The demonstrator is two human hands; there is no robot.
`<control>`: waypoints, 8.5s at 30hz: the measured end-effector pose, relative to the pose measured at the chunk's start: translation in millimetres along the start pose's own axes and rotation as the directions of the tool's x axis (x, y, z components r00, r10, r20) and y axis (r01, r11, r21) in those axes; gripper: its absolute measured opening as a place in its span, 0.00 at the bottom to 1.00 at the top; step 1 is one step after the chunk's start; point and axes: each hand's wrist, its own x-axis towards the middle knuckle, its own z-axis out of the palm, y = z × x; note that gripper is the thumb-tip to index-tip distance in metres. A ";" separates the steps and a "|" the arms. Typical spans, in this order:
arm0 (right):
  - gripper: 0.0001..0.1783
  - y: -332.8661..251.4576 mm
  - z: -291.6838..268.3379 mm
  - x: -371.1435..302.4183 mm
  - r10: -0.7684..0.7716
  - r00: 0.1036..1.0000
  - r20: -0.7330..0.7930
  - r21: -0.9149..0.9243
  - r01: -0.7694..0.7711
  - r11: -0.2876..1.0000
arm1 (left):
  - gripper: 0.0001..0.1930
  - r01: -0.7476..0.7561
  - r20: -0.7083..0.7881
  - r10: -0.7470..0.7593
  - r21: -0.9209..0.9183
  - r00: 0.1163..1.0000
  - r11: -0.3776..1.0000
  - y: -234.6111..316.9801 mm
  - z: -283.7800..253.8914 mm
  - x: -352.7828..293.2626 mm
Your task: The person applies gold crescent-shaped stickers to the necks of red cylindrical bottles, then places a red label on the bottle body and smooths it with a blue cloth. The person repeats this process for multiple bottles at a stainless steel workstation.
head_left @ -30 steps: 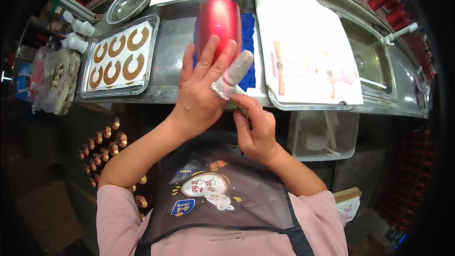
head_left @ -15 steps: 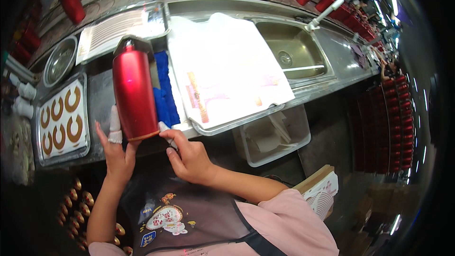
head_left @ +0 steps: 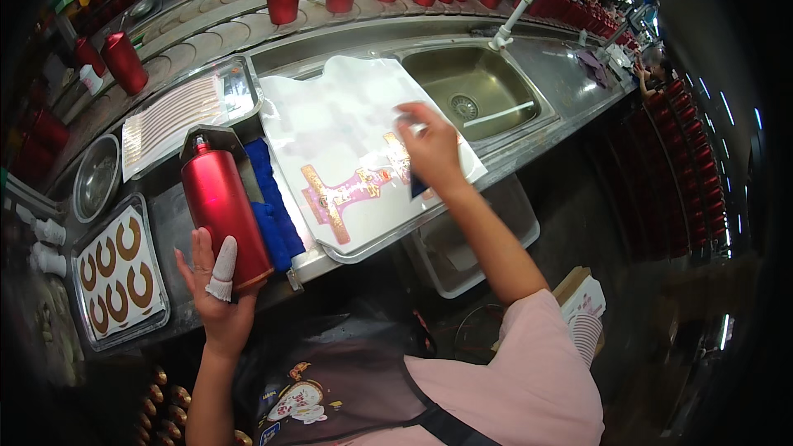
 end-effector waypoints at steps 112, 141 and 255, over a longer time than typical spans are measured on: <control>0.39 -186.3 96.8 -2.6 -0.073 0.782 0.619 0.023 0.074 0.997 | 0.28 0.566 0.282 -0.523 -0.632 0.804 0.530 -16.4 -43.2 28.7; 0.45 -175.7 94.4 -17.6 -0.094 0.635 0.767 -0.037 0.189 0.981 | 0.42 0.108 0.141 -0.054 -0.417 0.989 0.902 -42.1 -17.5 10.6; 0.44 -176.4 101.6 1.0 -0.063 0.634 0.770 -0.056 0.165 0.985 | 0.42 0.073 0.181 -0.024 -0.267 0.983 0.961 -33.1 -23.9 37.9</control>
